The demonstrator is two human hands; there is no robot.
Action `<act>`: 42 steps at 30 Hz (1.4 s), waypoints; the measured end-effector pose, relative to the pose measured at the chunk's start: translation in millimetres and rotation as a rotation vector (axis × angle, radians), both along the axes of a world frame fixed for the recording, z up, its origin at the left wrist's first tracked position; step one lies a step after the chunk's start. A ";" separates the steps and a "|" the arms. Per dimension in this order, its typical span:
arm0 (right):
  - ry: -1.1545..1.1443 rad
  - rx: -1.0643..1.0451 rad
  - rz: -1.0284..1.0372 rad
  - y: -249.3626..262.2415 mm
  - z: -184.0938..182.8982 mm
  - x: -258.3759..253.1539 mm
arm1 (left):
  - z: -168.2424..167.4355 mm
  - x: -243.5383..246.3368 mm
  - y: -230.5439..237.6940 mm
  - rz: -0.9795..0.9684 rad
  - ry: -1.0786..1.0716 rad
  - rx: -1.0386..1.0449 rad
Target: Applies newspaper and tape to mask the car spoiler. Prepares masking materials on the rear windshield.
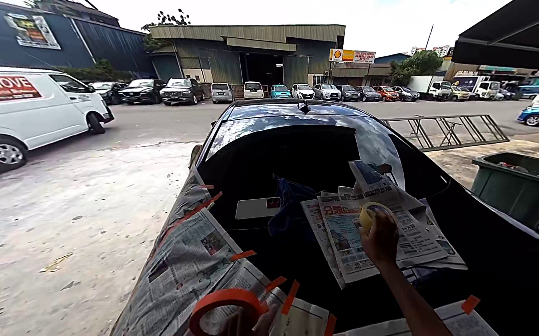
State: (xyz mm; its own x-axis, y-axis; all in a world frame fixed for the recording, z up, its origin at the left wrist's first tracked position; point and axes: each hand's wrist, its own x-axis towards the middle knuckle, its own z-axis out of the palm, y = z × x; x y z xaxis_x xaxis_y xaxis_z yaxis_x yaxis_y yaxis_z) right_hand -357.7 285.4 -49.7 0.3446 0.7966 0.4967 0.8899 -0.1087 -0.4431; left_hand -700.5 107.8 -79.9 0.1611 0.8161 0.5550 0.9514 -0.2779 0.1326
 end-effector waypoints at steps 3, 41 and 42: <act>-0.034 -0.184 -0.002 8.9 -11.6 48.7 | 5.8 48.5 67.6 -0.189 0.171 0.134; 0.072 -0.230 0.232 6.5 -7.4 111.4 | 70.8 124.2 130.9 -0.548 -0.330 0.227; 0.070 -0.243 0.227 5.2 -8.5 112.5 | 82.8 108.9 119.5 -0.476 -0.471 0.262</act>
State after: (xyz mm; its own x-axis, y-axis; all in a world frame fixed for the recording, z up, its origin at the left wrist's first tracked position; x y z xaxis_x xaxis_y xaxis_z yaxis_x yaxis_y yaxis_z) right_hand -245.2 290.7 -58.2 0.1719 0.9490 0.2642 0.8717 -0.0216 -0.4896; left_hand -591.6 227.2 2.9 0.1615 0.5473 0.8212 0.5777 -0.7270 0.3710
